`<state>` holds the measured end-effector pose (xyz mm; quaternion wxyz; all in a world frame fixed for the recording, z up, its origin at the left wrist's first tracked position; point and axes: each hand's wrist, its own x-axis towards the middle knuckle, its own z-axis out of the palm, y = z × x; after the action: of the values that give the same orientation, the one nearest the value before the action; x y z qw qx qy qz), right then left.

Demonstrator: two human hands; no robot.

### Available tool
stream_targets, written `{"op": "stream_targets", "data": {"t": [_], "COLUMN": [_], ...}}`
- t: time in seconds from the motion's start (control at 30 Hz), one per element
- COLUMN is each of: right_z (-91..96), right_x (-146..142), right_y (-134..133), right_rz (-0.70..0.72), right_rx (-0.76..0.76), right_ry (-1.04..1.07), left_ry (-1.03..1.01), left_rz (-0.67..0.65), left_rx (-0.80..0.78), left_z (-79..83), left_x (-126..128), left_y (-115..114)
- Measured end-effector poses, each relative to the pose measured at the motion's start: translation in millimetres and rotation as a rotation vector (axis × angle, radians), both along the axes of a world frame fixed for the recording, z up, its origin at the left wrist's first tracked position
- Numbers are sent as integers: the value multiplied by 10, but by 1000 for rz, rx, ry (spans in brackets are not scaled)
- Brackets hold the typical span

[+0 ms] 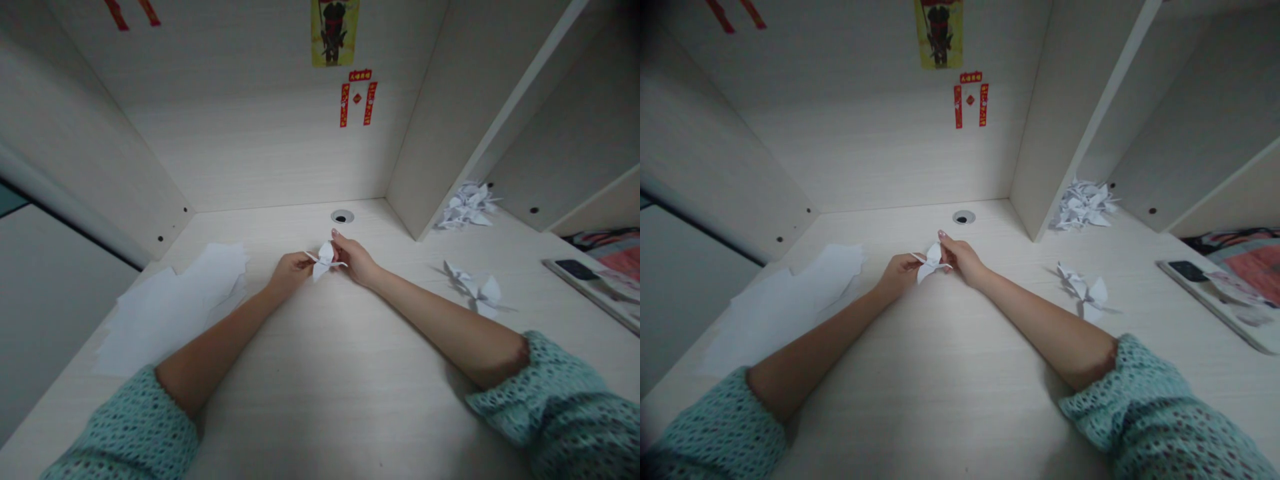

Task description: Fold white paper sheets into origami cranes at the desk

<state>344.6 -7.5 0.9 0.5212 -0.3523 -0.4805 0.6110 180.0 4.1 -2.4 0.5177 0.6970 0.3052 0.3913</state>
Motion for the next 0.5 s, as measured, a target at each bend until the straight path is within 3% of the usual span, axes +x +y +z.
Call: {"op": "stream_targets", "data": {"t": [0.2,0.4,0.5], "right_z": [-24,-80,-100], "right_x": [15,-43,-63], "right_y": [-12,-22,-33], "right_rz": [63,-173,-241], "right_rx": [56,188,214], "right_ry": [-81,-72,-154], "left_ry": [18,-26,-60], "left_rz": [-96,153,174], "left_rx": [-4,-126,-257], "left_z": [22,-31,-24], "left_x": [12,-12,-19], "left_y": [-11,103,132]}}
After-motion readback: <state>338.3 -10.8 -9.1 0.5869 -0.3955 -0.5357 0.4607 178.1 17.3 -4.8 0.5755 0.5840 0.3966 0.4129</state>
